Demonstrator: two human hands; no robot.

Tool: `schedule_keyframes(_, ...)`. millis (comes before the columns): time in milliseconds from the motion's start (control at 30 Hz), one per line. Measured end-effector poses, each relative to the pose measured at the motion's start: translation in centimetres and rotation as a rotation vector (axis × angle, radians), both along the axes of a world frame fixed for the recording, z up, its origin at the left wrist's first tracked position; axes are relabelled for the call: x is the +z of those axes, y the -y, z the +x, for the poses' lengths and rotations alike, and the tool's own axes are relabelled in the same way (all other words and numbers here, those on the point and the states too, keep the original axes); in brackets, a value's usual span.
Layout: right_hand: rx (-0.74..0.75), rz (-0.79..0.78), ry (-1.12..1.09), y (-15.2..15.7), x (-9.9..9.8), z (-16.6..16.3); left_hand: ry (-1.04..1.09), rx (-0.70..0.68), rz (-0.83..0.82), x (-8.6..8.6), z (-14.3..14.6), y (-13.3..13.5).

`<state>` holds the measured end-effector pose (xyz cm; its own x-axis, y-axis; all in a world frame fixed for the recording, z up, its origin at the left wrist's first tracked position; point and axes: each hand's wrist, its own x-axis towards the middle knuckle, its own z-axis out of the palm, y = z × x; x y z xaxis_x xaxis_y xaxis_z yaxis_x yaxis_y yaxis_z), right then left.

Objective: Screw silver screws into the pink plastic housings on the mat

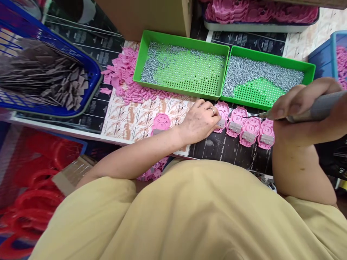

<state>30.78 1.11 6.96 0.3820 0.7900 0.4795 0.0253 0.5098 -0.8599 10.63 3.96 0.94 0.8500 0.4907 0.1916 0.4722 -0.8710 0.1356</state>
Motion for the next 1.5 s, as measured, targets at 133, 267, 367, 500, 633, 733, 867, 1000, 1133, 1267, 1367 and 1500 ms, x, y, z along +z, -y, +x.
schedule_keyframes(133, 0.096, 0.333, 0.026, -0.9, -1.2, -2.9, -0.011, 0.004, 0.026, 0.0, 0.3, 0.3)
schedule_keyframes(267, 0.147, 0.290, 0.130, -1.0, -1.7, -3.7, 0.005, 0.008, 0.042, 0.0, 0.4, 0.5)
schedule_keyframes(367, 0.159, 0.304, 0.158, -0.9, -1.6, -4.0, 0.009, -0.007, 0.050, -0.1, 0.2, 0.5)
schedule_keyframes(500, 0.083, 0.266, 0.130, -0.6, -1.3, -4.3, 0.023, -0.010, 0.046, -0.2, 0.2, 0.5)
schedule_keyframes(633, 0.062, 0.252, 0.156, -0.5, -1.6, -4.4, 0.041, -0.014, 0.039, -0.3, 0.3, 0.7)
schedule_keyframes(733, 0.080, 0.204, 0.202, -0.6, -2.4, -4.1, 0.031, -0.015, 0.043, -0.4, 0.3, 0.8)
schedule_keyframes(867, 0.110, 0.111, 0.254, -1.0, -3.3, -3.6, 0.017, -0.021, 0.043, -0.4, 0.3, 0.7)
schedule_keyframes(1000, 0.089, 0.093, 0.316, -1.1, -3.3, -3.8, 0.007, -0.029, 0.054, -0.5, 0.4, 0.8)
schedule_keyframes(1133, 0.014, 0.157, 0.246, -0.8, -2.9, -4.3, 0.006, -0.021, 0.070, -0.5, 0.5, 0.9)
schedule_keyframes(1267, -0.011, 0.052, 0.291, -0.3, -3.2, -4.1, -0.028, -0.020, 0.067, -0.3, 0.8, 0.9)
schedule_keyframes(1367, 0.058, 0.022, 0.326, -0.2, -3.5, -4.1, -0.058, -0.033, 0.058, -0.3, 0.9, 0.9)
schedule_keyframes(1500, 0.177, 0.036, 0.231, -0.8, -2.9, -3.3, -0.015, -0.048, 0.100, -0.4, 0.6, 0.7)
